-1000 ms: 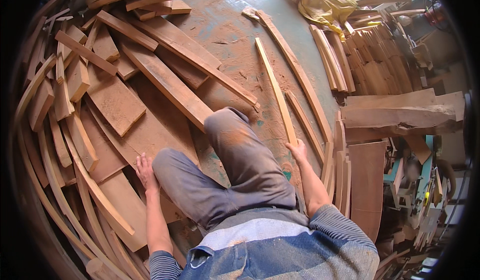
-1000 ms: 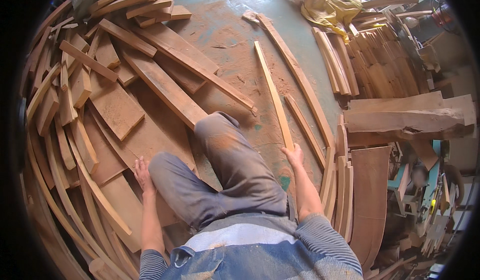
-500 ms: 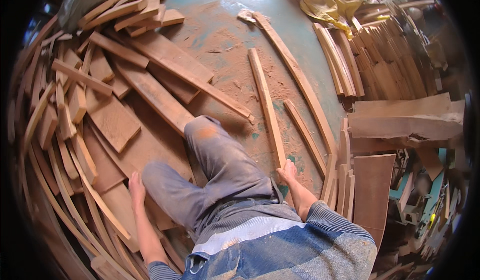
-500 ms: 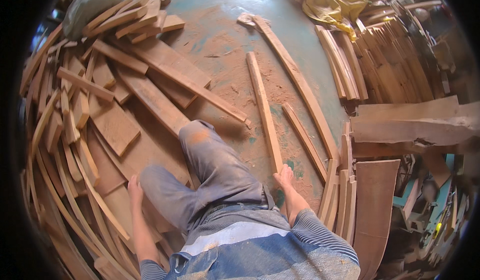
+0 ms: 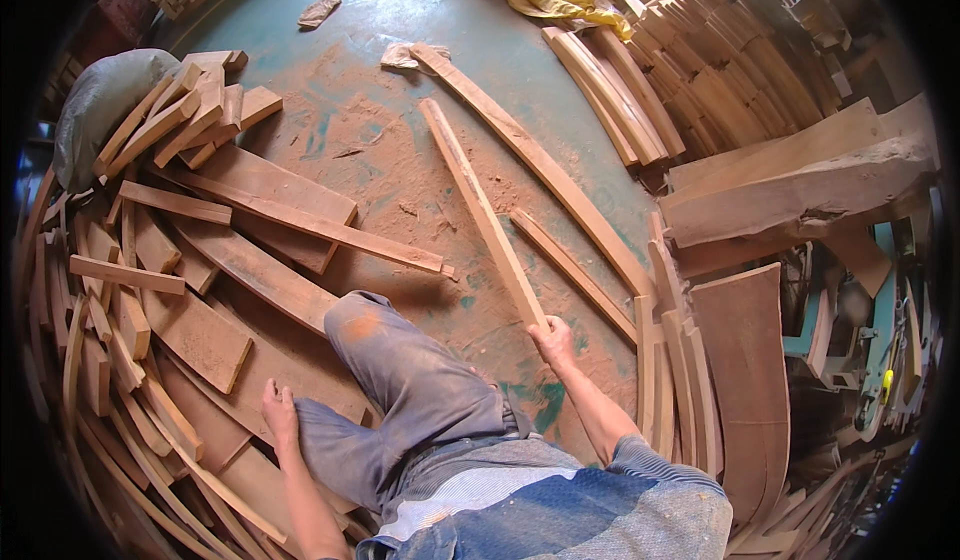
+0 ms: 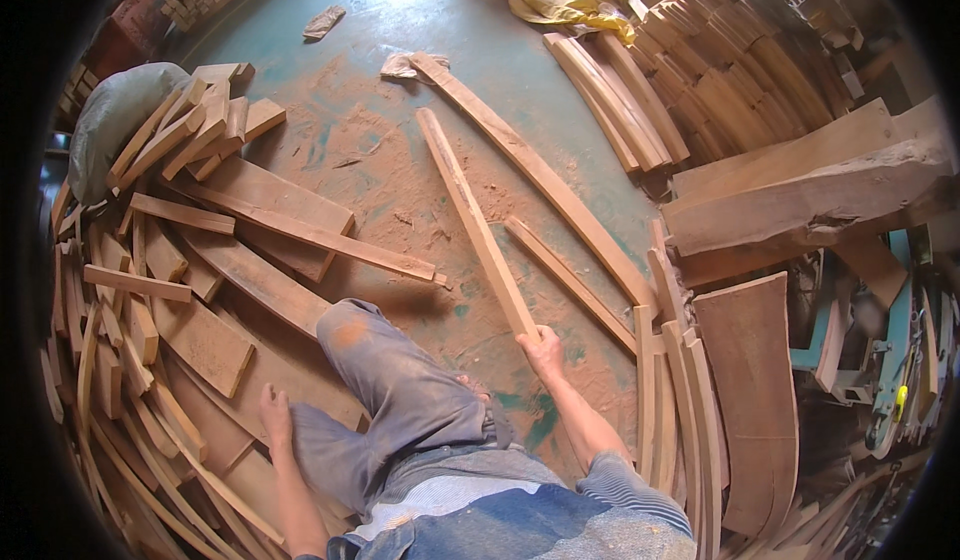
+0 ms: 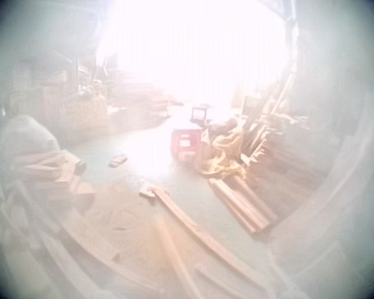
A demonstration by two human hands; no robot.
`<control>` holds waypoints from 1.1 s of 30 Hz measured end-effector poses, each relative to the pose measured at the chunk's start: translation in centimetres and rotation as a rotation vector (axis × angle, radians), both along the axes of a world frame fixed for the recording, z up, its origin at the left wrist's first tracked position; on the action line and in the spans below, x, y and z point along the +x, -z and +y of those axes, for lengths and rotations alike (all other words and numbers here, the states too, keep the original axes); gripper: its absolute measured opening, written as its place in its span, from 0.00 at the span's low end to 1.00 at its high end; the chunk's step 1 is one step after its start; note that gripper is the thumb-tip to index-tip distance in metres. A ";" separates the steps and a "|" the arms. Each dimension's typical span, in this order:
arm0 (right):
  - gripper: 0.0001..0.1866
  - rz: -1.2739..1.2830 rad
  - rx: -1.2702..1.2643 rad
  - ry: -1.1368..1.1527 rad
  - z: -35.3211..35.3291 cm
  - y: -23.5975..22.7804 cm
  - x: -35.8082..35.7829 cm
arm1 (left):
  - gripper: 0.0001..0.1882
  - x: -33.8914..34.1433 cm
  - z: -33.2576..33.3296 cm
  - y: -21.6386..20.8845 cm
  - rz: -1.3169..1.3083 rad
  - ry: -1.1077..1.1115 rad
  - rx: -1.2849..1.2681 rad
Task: The person sorts through a large pile of wooden planks on the floor, picking up individual pieces, turning them over, and setting them aside.
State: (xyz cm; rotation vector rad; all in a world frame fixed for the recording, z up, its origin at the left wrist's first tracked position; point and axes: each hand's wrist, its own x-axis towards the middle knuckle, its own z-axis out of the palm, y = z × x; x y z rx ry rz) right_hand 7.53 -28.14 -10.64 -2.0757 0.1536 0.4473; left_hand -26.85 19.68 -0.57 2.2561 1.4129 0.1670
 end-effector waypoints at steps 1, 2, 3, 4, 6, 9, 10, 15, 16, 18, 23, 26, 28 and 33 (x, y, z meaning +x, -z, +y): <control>0.21 -0.046 0.044 0.020 0.0 0.6 0.2 | 0.22 -0.7 -0.3 0.9 -0.047 0.021 0.022; 0.20 -0.091 0.088 0.038 -0.2 1.1 0.4 | 0.22 -1.7 -0.4 1.6 -0.002 0.011 0.025; 0.19 -0.061 0.084 0.062 -0.5 0.2 1.0 | 0.22 -0.5 -1.2 0.8 0.040 0.015 0.023; 0.18 -0.027 0.085 0.075 -0.4 -1.4 2.2 | 0.22 0.1 -1.8 -0.3 0.085 0.009 0.026; 0.17 -0.118 -0.022 0.065 -0.2 -2.4 6.4 | 0.22 -0.8 -2.0 -0.4 0.045 -0.007 0.018; 0.22 -0.343 -0.354 0.008 -2.1 -5.0 17.1 | 0.22 -1.5 -1.6 0.1 -0.028 -0.012 0.050; 0.24 -0.381 -0.463 0.030 -2.4 -6.6 20.4 | 0.22 -1.7 -1.7 0.3 -0.048 -0.014 0.063; 0.24 -0.667 -0.947 -0.193 -2.7 -13.1 30.7 | 0.23 -2.2 -1.8 0.1 -0.035 -0.037 0.036; 0.23 -0.614 -0.939 -0.193 -2.1 -13.3 31.2 | 0.23 -2.3 -1.9 0.0 -0.051 -0.049 0.036; 0.20 -0.615 -0.859 -0.190 0.6 -11.7 30.1 | 0.23 -2.2 -2.2 0.1 -0.066 -0.058 0.065; 0.21 -0.402 -0.783 -0.609 7.4 -5.0 19.0 | 0.23 -3.3 -2.0 0.0 -0.127 -0.077 0.067; 0.21 -0.276 -0.776 -0.603 7.2 -2.1 14.8 | 0.23 -3.2 -2.7 -1.2 -0.126 -0.108 0.038; 0.21 -0.215 -0.802 -0.571 5.0 -0.8 14.7 | 0.23 -3.8 -2.7 -1.0 -0.131 -0.130 0.054; 0.21 0.039 -0.896 -0.395 -1.7 1.1 16.6 | 0.23 -4.2 -3.0 -1.1 -0.078 -0.124 0.071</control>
